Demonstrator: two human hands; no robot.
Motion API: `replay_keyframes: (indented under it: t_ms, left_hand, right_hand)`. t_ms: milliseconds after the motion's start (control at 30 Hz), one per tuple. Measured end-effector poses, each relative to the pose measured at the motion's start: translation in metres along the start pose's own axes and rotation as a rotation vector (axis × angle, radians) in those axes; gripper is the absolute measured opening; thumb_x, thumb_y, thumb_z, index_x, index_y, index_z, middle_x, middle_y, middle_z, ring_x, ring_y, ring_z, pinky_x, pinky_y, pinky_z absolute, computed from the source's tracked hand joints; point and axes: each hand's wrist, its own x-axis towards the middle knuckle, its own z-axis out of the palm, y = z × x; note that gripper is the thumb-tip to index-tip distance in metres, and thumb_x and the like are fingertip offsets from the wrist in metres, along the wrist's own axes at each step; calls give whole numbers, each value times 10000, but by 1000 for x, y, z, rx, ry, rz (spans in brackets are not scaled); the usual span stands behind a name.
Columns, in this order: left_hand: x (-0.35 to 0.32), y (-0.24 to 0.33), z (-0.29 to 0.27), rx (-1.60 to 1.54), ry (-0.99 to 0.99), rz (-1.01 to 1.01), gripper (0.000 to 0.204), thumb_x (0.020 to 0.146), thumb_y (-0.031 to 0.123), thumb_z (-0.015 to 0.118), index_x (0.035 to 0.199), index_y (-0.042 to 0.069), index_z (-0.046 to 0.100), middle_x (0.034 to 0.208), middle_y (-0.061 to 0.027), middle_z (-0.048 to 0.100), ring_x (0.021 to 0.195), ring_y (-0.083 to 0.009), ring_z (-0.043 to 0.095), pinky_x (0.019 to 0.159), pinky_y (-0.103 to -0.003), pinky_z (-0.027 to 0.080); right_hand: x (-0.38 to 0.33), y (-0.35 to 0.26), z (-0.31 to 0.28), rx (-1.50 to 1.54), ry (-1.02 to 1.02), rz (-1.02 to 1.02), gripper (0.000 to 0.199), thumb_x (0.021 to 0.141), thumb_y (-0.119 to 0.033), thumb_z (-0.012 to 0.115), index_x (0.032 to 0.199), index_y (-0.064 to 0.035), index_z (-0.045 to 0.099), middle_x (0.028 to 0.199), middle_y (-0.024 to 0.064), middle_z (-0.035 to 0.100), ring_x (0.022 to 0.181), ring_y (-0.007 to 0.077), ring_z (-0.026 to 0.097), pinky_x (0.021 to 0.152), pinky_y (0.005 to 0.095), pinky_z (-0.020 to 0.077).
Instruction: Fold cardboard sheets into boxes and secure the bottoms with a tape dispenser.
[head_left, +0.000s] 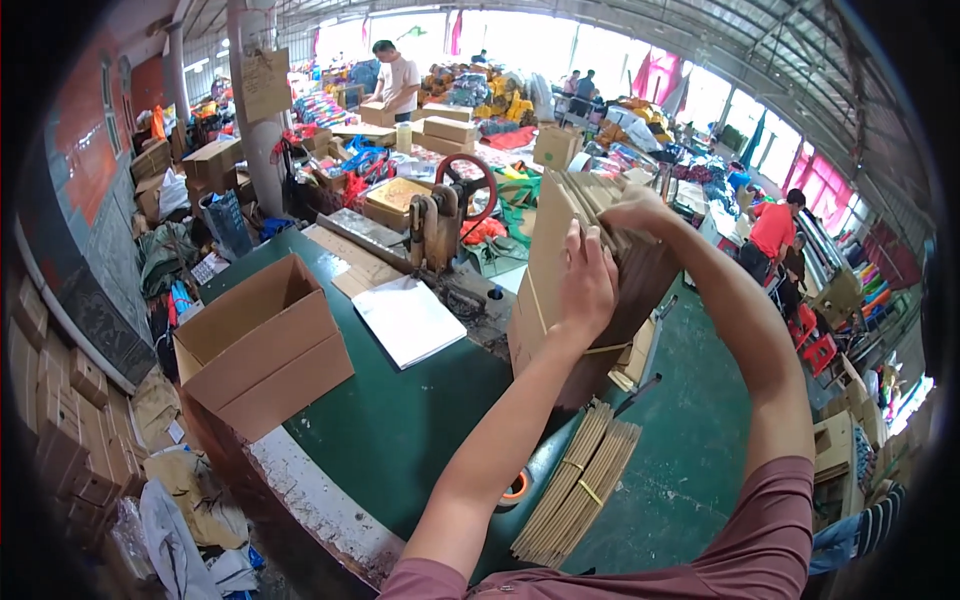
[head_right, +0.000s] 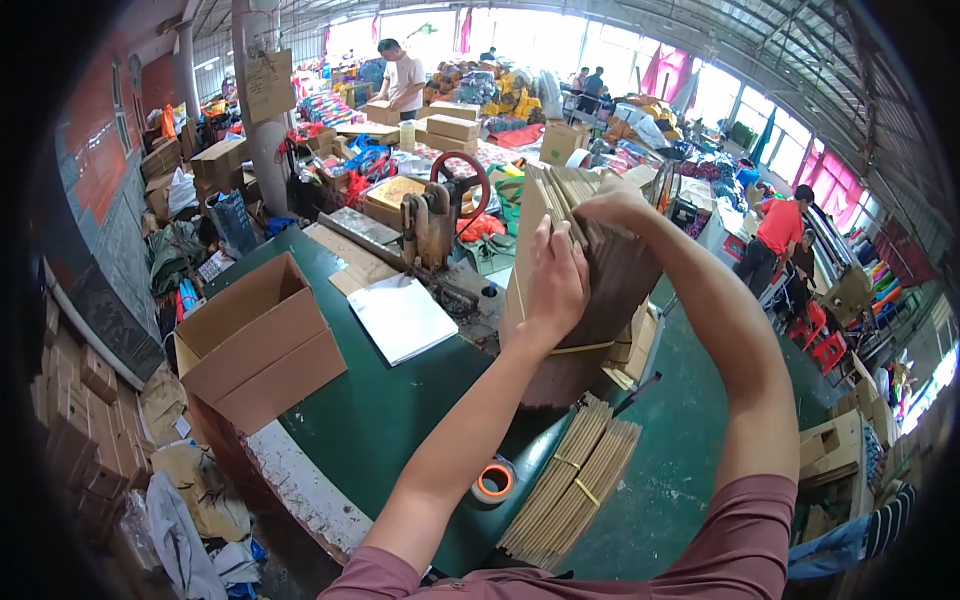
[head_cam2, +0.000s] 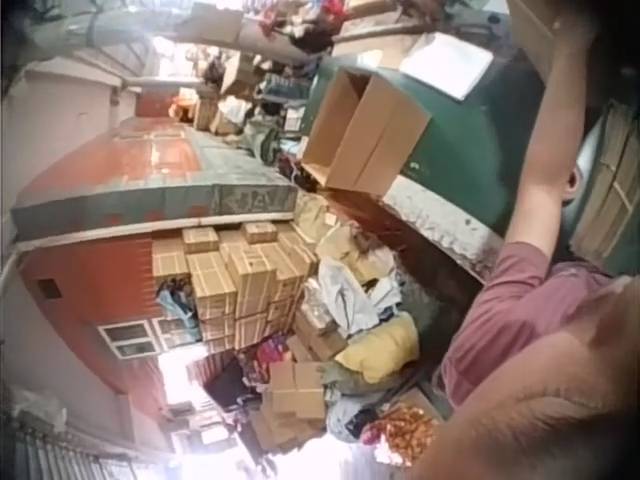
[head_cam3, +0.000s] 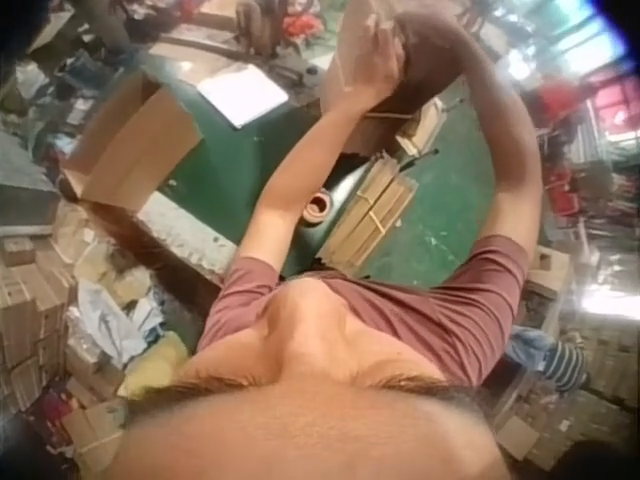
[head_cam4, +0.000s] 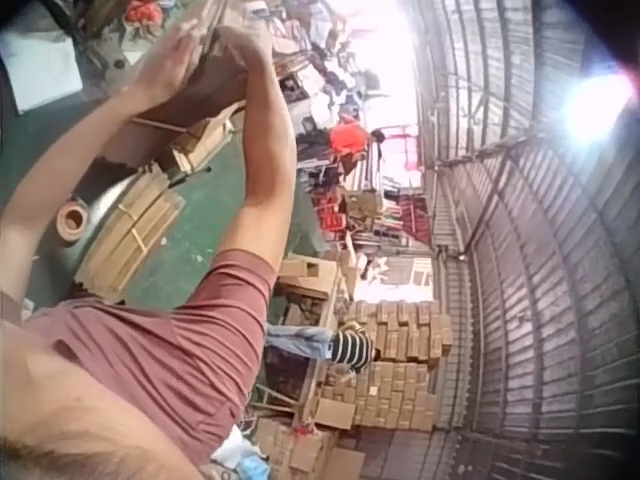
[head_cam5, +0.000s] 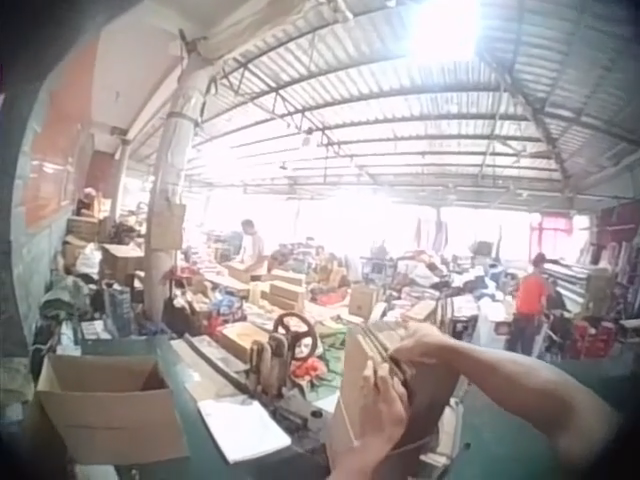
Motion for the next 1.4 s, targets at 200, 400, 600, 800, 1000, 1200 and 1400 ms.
replay_keyframes:
  t_ms: [200, 400, 600, 800, 1000, 1200, 1400]
  left_hand:
    - [-5, 15, -35, 43, 9, 48, 410, 968, 190, 525, 1315, 2, 413, 1400, -336, 343, 1254, -540, 396, 1039, -563, 364]
    - [7, 46, -68, 34, 146, 206, 508, 901, 151, 651, 1330, 20, 414, 1407, -339, 349, 1238, -522, 418, 1012, -530, 384]
    - [-12, 61, -82, -31, 146, 245, 551, 869, 153, 685, 1333, 38, 412, 1448, -336, 305, 1293, -549, 356, 1042, -577, 356]
    - [-44, 40, -76, 8, 142, 243, 558, 869, 167, 663, 1336, 25, 391, 1477, -331, 273, 1315, -603, 290, 1059, -647, 318]
    - [-57, 34, -80, 6, 22, 113, 476, 909, 194, 624, 1306, 12, 434, 1506, -275, 276, 1368, -561, 242, 1099, -627, 262]
    - [-65, 52, -102, 124, 7, 336, 465, 889, 214, 629, 1274, 5, 474, 1473, -243, 346, 1346, -547, 308, 1110, -618, 265]
    - [-65, 75, -121, 61, -60, 392, 485, 902, 238, 625, 1304, 7, 481, 1452, -205, 400, 1374, -467, 324, 1128, -601, 235]
  right_hand:
    - [-55, -31, -39, 52, 213, -247, 862, 653, -427, 772, 1326, 54, 527, 1221, 274, 619, 1123, 351, 618, 955, 348, 475]
    - [-90, -42, -73, 119, 225, -310, 850, 643, -396, 799, 1305, 68, 539, 1208, 266, 628, 1106, 343, 623, 948, 350, 477]
    - [-118, -51, -87, 163, 162, -329, 834, 650, -390, 801, 1298, 69, 545, 1204, 262, 633, 1111, 332, 624, 961, 363, 470]
    - [-108, -58, -55, 53, 215, -414, 835, 656, -387, 800, 1318, 48, 535, 1196, 265, 634, 1105, 350, 625, 968, 375, 467]
    - [-115, -47, -4, 27, 184, -390, 777, 670, -291, 795, 1350, -27, 527, 998, 237, 681, 980, 308, 665, 878, 374, 500]
    - [-166, -68, -37, 116, 53, -458, 837, 670, -204, 811, 1410, -45, 454, 906, 179, 674, 922, 220, 654, 847, 315, 496]
    - [-162, -56, -55, 437, -76, -666, 797, 688, -136, 818, 1407, -61, 481, 1042, 142, 681, 1012, 161, 619, 922, 287, 464]
